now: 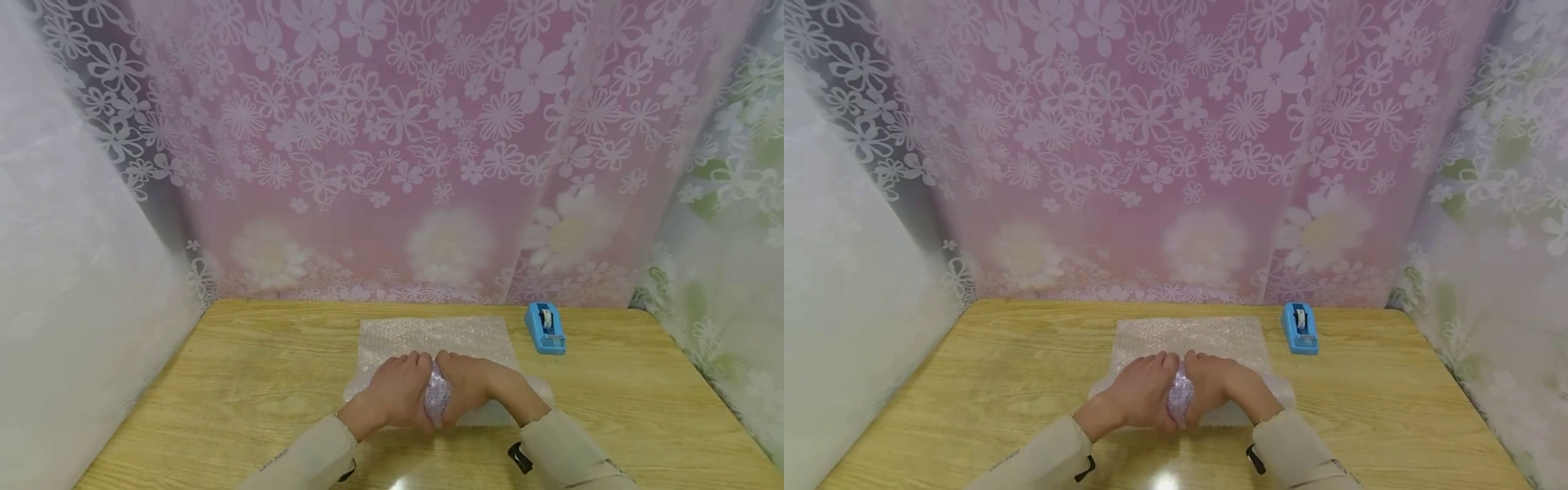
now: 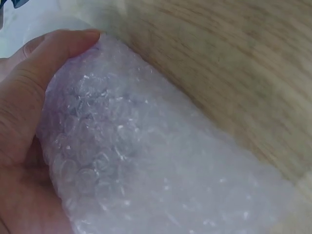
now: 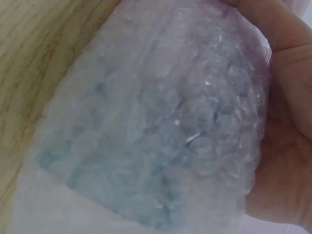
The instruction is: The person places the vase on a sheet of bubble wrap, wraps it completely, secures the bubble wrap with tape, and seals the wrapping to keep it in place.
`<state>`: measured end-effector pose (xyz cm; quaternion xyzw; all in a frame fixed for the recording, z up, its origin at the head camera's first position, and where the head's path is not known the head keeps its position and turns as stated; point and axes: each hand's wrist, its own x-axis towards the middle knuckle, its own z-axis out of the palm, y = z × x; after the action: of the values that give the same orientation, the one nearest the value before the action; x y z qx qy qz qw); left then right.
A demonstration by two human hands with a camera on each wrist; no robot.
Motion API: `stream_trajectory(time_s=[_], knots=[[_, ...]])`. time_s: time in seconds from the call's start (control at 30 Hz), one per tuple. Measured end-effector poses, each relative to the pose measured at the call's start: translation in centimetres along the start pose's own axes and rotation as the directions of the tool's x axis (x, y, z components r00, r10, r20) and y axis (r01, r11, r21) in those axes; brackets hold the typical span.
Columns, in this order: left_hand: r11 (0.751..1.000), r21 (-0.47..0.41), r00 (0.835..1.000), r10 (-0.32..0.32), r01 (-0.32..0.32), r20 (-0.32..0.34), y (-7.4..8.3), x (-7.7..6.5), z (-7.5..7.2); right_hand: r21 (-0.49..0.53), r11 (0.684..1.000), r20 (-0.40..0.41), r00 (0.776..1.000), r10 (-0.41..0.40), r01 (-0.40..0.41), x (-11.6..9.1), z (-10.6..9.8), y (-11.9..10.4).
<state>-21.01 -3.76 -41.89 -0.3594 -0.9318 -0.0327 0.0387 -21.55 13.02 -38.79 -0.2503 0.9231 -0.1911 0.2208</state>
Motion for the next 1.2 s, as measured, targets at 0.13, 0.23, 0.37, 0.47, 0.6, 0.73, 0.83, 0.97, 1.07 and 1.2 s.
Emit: stream_trajectory(time_s=[0.13, 0.23, 0.37, 0.47, 0.6, 0.73, 0.83, 0.97, 1.07, 1.2], knots=[[1.000, -0.031, 0.999, -0.002, 0.003, 0.044, -0.3, 0.2, 0.1, 0.054, 0.998, 0.027, 1.000, -0.016, 0.014, 0.3, -0.1, 0.1], [0.999, -0.051, 0.997, -0.009, 0.013, 0.077, -0.5, 0.4, 0.0, 0.095, 0.995, 0.050, 0.999, -0.022, 0.017, 0.5, -0.3, 0.3], [0.995, -0.099, 0.992, -0.014, 0.026, 0.125, -0.6, 0.7, -0.3, 0.136, 0.991, 0.073, 0.997, -0.019, 0.009, 0.7, -0.6, 0.6], [0.990, -0.141, 0.988, -0.007, 0.030, 0.156, -0.8, 1.1, -0.5, 0.167, 0.986, 0.085, 0.996, -0.035, 0.021, 0.7, -0.7, 0.8], [0.986, -0.162, 0.981, 0.000, 0.032, 0.195, -1.0, 1.7, -0.7, 0.204, 0.979, 0.104, 0.994, -0.040, 0.018, 0.7, -0.9, 1.2], [0.984, -0.172, 0.973, -0.002, 0.043, 0.230, -1.0, 2.1, -0.7, 0.218, 0.976, 0.129, 0.991, -0.029, 0.001, 1.0, -1.0, 1.8], [0.982, -0.182, 0.970, -0.004, 0.049, 0.244, -1.1, 2.1, -0.7, 0.227, 0.974, 0.149, 0.988, -0.035, 0.001, 1.3, -1.0, 2.0], [0.978, -0.201, 0.969, -0.001, 0.052, 0.247, -1.2, 2.2, -0.8, 0.215, 0.976, 0.163, 0.986, -0.019, -0.017, 1.4, -1.2, 1.9], [0.975, -0.215, 0.970, 0.003, 0.051, 0.244, -1.3, 2.2, -0.8, 0.196, 0.980, 0.162, 0.987, -0.002, -0.030, 1.4, -1.3, 1.6], [0.976, -0.215, 0.972, 0.015, 0.037, 0.235, -1.4, 2.1, -0.7, 0.177, 0.983, 0.161, 0.987, 0.012, -0.041, 1.4, -1.5, 1.3]])
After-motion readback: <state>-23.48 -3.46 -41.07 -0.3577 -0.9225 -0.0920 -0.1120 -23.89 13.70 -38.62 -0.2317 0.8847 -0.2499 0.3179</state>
